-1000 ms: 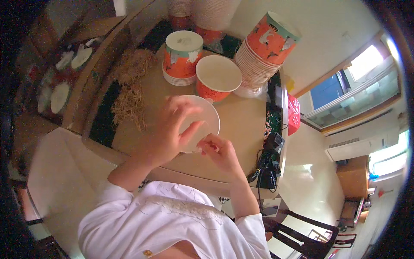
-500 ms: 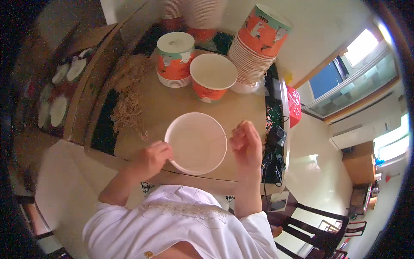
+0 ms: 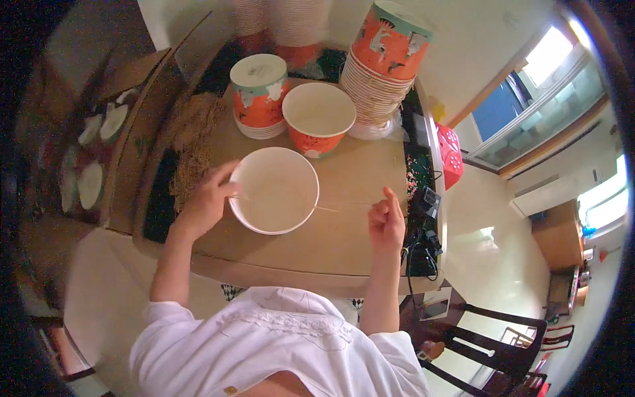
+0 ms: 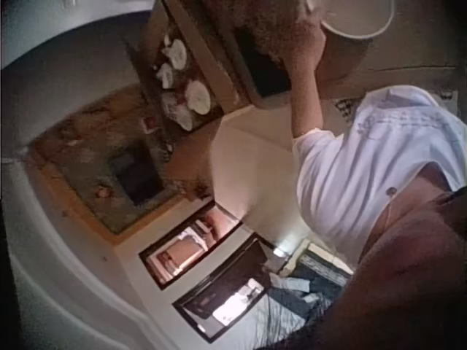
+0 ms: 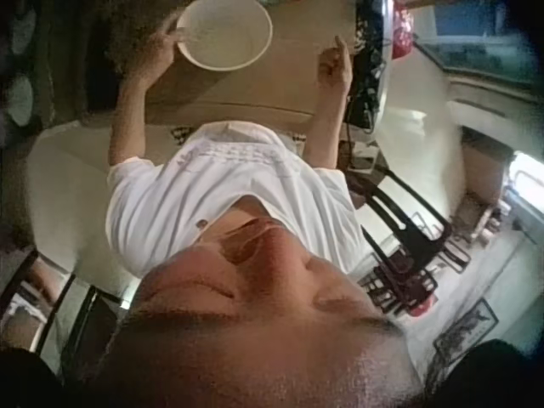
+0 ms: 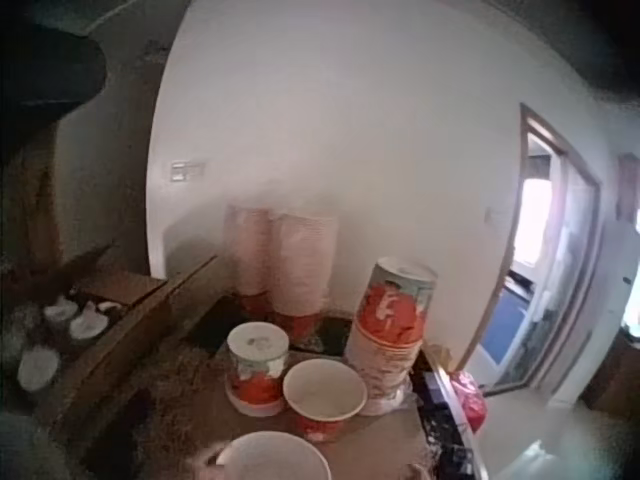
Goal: Tying strings and organizing paper bowls on a table for packaging.
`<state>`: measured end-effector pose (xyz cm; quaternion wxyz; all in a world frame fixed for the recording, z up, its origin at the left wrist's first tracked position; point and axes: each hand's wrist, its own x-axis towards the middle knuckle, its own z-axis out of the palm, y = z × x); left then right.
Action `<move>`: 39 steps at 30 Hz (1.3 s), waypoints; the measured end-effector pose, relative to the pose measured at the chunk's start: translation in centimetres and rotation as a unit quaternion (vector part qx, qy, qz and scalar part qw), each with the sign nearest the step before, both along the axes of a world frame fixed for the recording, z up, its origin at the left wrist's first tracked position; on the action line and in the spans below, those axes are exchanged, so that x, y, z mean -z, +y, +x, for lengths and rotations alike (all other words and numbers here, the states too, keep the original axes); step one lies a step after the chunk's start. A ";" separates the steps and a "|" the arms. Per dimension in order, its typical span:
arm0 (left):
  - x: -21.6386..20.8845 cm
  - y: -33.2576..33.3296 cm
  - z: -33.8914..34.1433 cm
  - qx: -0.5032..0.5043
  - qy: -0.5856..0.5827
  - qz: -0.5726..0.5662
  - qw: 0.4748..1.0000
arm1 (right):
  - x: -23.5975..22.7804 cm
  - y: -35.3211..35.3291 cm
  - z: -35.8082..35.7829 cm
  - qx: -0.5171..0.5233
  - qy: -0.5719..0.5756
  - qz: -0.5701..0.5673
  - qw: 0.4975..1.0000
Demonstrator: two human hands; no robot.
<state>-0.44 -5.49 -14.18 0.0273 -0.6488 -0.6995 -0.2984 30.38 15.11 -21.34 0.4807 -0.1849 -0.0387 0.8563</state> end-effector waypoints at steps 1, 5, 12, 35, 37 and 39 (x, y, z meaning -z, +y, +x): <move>-0.8 0.2 0.6 0.004 0.002 -0.002 1.000 | -1.5 -1.3 -0.8 -0.015 -0.115 0.121 0.986; -2.8 0.9 6.0 0.024 -0.077 0.033 0.996 | -3.6 -4.7 -3.0 -0.030 -0.308 0.287 0.907; 1.1 6.5 9.9 0.042 -0.214 -0.129 0.967 | -5.2 -7.6 -4.9 -0.111 -0.445 0.410 0.788; -1.5 4.4 8.7 0.046 -0.483 -0.053 0.873 | -3.9 -7.9 -7.3 -0.057 -0.357 0.410 0.837; -1.5 4.6 8.8 0.040 -0.471 -0.072 0.878 | -3.3 -7.7 -7.3 -0.053 -0.359 0.464 0.808; -1.3 4.7 8.8 0.041 -0.460 -0.070 0.884 | -3.2 -7.8 -7.3 -0.057 -0.361 0.480 0.797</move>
